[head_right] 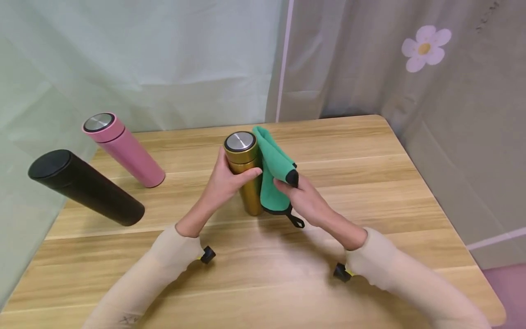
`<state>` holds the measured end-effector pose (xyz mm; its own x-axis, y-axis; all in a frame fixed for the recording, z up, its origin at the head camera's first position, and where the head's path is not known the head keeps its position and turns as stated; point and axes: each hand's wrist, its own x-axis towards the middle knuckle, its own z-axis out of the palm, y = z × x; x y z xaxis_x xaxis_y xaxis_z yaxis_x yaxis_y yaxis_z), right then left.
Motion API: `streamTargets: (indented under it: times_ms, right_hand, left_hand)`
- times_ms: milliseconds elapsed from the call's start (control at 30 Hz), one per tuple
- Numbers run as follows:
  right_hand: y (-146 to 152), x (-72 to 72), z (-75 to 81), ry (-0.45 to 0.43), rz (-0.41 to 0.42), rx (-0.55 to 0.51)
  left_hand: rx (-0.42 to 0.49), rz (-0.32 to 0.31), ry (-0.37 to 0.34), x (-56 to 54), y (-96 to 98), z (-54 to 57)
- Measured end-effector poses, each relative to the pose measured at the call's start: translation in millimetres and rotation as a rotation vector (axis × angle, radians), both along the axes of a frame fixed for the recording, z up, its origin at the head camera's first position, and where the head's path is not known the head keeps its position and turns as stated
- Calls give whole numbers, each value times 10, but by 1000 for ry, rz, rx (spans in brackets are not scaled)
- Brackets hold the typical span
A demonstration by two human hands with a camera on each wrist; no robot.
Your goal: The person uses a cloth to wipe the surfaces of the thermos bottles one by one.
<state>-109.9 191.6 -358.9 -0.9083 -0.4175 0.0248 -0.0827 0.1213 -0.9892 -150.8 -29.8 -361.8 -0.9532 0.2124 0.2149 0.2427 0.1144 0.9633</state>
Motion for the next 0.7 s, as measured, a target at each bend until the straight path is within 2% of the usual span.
streamTargets:
  times_ms: [133,300,500,700]
  right_hand:
    - [12,18,190,132,-17,82]
    - [-9,-3,307,293,8,168]
    - [-61,-91,298,563,16,301]
    - [-87,-139,266,748,42,365]
  left_hand:
    - [60,-14,37,-61,16,-21]
    - [99,-33,51,-134,11,-35]
    - [91,-73,47,-164,-26,-15]
    - [42,-124,96,-193,-66,12]
